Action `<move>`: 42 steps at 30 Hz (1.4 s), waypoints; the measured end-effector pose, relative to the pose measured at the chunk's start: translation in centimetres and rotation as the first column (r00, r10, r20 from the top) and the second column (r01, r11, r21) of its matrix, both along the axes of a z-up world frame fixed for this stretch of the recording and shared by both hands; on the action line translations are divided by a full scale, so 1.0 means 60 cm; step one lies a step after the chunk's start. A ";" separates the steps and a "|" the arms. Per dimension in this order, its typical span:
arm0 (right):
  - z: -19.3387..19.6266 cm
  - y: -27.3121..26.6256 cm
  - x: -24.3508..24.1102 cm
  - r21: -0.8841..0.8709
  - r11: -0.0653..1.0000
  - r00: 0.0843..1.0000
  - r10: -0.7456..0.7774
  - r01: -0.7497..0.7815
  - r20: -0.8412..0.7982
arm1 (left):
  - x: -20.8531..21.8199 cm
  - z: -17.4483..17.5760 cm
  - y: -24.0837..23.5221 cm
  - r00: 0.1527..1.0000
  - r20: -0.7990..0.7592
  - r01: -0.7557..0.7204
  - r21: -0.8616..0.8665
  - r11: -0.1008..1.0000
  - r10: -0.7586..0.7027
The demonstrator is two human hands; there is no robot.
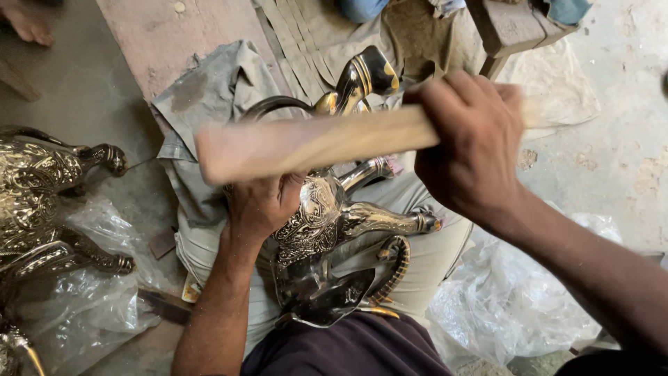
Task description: The person uses a metal chisel and a wooden mallet to engrave decorative patterns into a silver-colored metal elephant statue. They repeatedly tap the chisel along the statue's body and legs to create fine surface details.
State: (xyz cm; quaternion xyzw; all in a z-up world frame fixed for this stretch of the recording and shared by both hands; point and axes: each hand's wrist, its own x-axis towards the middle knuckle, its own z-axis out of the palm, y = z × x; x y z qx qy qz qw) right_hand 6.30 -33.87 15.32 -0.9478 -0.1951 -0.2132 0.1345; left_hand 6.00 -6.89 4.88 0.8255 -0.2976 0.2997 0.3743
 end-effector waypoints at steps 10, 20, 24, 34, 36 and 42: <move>0.019 0.005 -0.002 -0.091 0.996 0.994 -0.029 0.020 -0.101 | -0.006 -0.001 0.000 0.965 -0.252 0.047 -0.098 0.994 -0.070; 0.060 0.040 0.012 -0.187 0.982 0.997 -0.045 0.032 -0.066 | -0.009 0.001 0.001 0.946 -0.323 -0.042 -0.132 0.990 -0.003; 0.099 0.046 0.019 0.614 0.790 0.822 0.339 0.016 -0.458 | -0.005 0.002 0.000 0.963 -0.244 0.049 -0.243 0.969 -0.110; 0.068 0.045 0.024 0.542 0.840 0.904 0.247 -0.020 -0.349 | -0.004 0.011 0.000 0.973 -0.213 0.048 -0.187 0.981 -0.089; 0.060 0.041 0.025 0.266 0.955 0.967 0.185 -0.134 -0.177 | -0.006 0.011 0.000 0.970 -0.238 0.011 -0.151 0.988 -0.047; 0.040 0.029 0.010 0.622 0.783 0.891 0.291 -0.012 -0.349 | -0.001 0.010 -0.002 0.982 -0.160 0.073 -0.199 0.977 -0.105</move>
